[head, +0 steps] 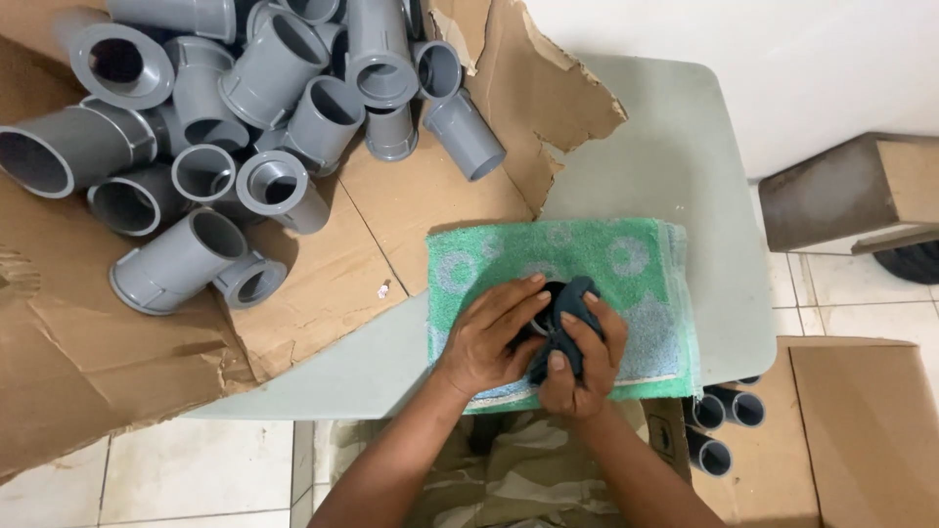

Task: The person picks a gray plastic pipe fitting from a cardboard box and wipes its exterior and interior surfaces with a dark cloth. The person rotates the fitting to clean all sides, then places it into a second cardboard box containing other cleaned fittings.

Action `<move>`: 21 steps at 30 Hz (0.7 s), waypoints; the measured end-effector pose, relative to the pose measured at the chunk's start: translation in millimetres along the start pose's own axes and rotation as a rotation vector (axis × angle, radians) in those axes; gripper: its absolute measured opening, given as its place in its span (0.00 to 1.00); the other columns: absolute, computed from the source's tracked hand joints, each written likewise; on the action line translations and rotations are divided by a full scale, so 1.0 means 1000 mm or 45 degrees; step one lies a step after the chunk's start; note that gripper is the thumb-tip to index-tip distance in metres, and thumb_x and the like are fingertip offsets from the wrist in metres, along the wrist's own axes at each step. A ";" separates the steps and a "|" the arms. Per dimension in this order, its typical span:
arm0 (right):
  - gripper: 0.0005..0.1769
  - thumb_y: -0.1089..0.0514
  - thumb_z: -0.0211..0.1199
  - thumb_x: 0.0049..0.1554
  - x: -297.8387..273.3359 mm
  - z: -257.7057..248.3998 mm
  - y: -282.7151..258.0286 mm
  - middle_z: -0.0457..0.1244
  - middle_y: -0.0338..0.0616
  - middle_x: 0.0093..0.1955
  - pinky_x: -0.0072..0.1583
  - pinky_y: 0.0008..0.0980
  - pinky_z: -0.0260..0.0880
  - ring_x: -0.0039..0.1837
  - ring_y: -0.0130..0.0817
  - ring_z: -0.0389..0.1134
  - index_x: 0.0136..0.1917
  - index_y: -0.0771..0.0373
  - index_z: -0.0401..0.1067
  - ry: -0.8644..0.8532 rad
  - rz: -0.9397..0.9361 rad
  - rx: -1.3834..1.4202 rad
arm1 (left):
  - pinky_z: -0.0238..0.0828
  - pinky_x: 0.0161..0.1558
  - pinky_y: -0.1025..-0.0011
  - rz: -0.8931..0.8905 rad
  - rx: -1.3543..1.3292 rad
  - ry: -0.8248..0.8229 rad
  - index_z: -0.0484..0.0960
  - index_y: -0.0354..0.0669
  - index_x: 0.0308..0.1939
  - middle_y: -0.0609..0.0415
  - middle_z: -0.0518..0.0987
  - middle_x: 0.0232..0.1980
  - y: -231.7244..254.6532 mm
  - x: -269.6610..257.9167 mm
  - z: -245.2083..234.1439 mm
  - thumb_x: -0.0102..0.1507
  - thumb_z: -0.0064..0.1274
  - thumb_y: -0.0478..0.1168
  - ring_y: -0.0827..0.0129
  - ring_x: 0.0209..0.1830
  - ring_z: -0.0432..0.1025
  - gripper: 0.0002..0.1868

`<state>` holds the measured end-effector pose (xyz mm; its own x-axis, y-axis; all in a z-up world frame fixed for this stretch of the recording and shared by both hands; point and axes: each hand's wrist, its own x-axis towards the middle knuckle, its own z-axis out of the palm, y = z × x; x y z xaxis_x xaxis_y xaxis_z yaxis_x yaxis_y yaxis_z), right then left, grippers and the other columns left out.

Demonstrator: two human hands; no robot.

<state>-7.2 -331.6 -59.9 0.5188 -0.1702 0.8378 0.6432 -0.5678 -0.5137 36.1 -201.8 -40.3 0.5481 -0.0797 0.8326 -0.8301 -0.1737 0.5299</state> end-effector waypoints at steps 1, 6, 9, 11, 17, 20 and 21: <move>0.17 0.55 0.55 0.55 0.002 -0.002 0.003 0.59 0.65 0.60 0.59 0.44 0.63 0.57 0.52 0.64 0.51 0.70 0.72 0.006 -0.010 -0.001 | 0.75 0.49 0.55 0.011 -0.002 0.002 0.82 0.34 0.50 0.40 0.80 0.52 -0.001 0.002 0.001 0.62 0.53 0.44 0.47 0.49 0.77 0.19; 0.11 0.64 0.69 0.46 0.021 -0.035 0.005 0.64 0.59 0.48 0.52 0.39 0.67 0.49 0.46 0.69 0.40 0.68 0.69 -0.070 0.300 0.193 | 0.75 0.49 0.54 -0.004 0.004 0.014 0.81 0.33 0.51 0.39 0.79 0.52 0.003 0.000 0.002 0.58 0.60 0.42 0.47 0.50 0.76 0.21; 0.29 0.70 0.69 0.41 0.036 -0.065 0.018 0.64 0.62 0.47 0.54 0.37 0.67 0.50 0.45 0.70 0.51 0.69 0.55 -0.211 0.454 0.411 | 0.75 0.50 0.54 0.000 -0.007 0.027 0.81 0.33 0.52 0.39 0.79 0.53 0.000 -0.002 0.004 0.57 0.61 0.42 0.48 0.51 0.76 0.22; 0.23 0.69 0.67 0.40 0.064 -0.068 0.008 0.65 0.59 0.50 0.55 0.42 0.68 0.52 0.49 0.70 0.48 0.68 0.63 -0.417 0.361 0.279 | 0.75 0.51 0.55 -0.002 -0.005 0.034 0.80 0.33 0.53 0.40 0.79 0.53 -0.002 -0.002 0.004 0.57 0.61 0.42 0.49 0.51 0.76 0.22; 0.18 0.67 0.61 0.42 0.078 -0.043 0.000 0.62 0.60 0.60 0.59 0.49 0.68 0.57 0.54 0.68 0.49 0.64 0.76 -0.617 0.143 0.106 | 0.74 0.51 0.55 -0.006 -0.059 0.007 0.80 0.34 0.53 0.40 0.79 0.54 -0.002 -0.001 -0.001 0.60 0.56 0.41 0.48 0.50 0.76 0.20; 0.18 0.56 0.57 0.51 0.070 -0.029 -0.013 0.60 0.61 0.61 0.65 0.53 0.64 0.63 0.59 0.64 0.53 0.65 0.71 -0.632 0.091 0.145 | 0.75 0.55 0.54 0.001 -0.083 -0.109 0.74 0.34 0.58 0.40 0.73 0.60 -0.006 -0.008 -0.009 0.64 0.50 0.38 0.47 0.55 0.74 0.19; 0.21 0.47 0.55 0.58 0.069 -0.026 -0.021 0.56 0.62 0.66 0.71 0.59 0.61 0.70 0.61 0.59 0.57 0.64 0.67 -0.679 0.079 0.168 | 0.75 0.60 0.54 0.001 -0.097 -0.239 0.69 0.36 0.63 0.42 0.68 0.66 -0.008 -0.011 -0.012 0.68 0.45 0.36 0.47 0.60 0.73 0.19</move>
<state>0.2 -352.2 13.2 0.7491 0.2506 0.6132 0.6498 -0.4579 -0.6067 35.6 -187.5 -51.9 0.5513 -0.2626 0.7919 -0.8318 -0.0993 0.5461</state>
